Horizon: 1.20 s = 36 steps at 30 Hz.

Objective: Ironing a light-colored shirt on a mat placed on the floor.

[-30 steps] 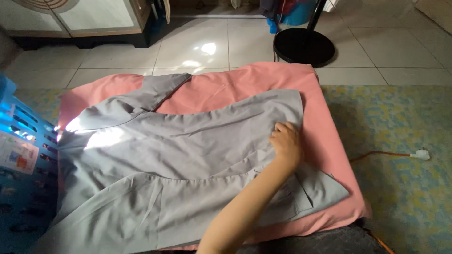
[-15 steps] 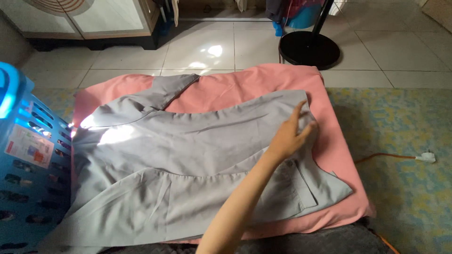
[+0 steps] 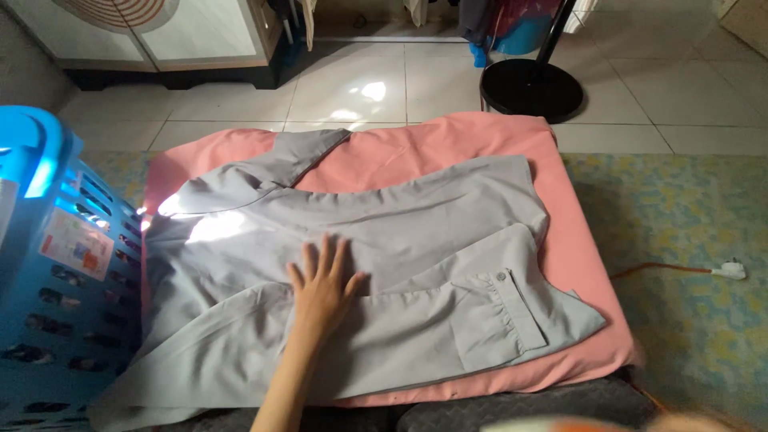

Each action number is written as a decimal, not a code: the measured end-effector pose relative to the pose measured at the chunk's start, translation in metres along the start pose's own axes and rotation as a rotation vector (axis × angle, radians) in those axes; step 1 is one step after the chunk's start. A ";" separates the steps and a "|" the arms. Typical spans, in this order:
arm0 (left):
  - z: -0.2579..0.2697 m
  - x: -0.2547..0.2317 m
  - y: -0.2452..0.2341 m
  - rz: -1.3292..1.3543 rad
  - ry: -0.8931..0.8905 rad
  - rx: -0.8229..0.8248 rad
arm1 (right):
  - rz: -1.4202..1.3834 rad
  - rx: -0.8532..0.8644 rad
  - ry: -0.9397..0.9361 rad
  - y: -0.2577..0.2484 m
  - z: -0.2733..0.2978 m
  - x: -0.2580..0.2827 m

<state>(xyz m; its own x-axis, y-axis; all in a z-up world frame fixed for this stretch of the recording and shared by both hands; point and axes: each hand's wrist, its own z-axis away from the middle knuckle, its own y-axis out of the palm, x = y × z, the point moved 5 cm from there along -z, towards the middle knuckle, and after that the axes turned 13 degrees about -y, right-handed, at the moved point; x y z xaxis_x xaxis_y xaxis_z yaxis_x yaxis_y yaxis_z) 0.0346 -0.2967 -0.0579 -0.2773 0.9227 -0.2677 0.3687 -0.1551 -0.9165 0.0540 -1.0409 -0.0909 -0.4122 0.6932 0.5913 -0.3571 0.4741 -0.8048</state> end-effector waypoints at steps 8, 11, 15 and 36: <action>0.015 0.021 -0.006 0.059 -0.032 -0.066 | 0.162 -0.092 -0.170 0.066 -0.183 0.432; 0.016 0.019 -0.012 0.083 -0.028 -0.145 | 0.115 -0.206 -0.251 0.082 -0.236 0.463; 0.014 0.023 -0.011 0.117 -0.051 -0.170 | 0.176 -0.264 -0.263 0.103 -0.281 0.465; 0.003 0.037 -0.007 0.079 -0.090 -0.158 | -0.045 -0.297 0.168 0.086 -0.291 0.218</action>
<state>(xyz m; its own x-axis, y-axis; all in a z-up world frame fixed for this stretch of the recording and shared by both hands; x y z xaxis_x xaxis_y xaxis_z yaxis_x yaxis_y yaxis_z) 0.0191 -0.2623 -0.0618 -0.3176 0.8737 -0.3684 0.5250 -0.1615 -0.8356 0.1778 -0.6910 -0.0468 -0.2488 0.7361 0.6295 -0.1015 0.6265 -0.7728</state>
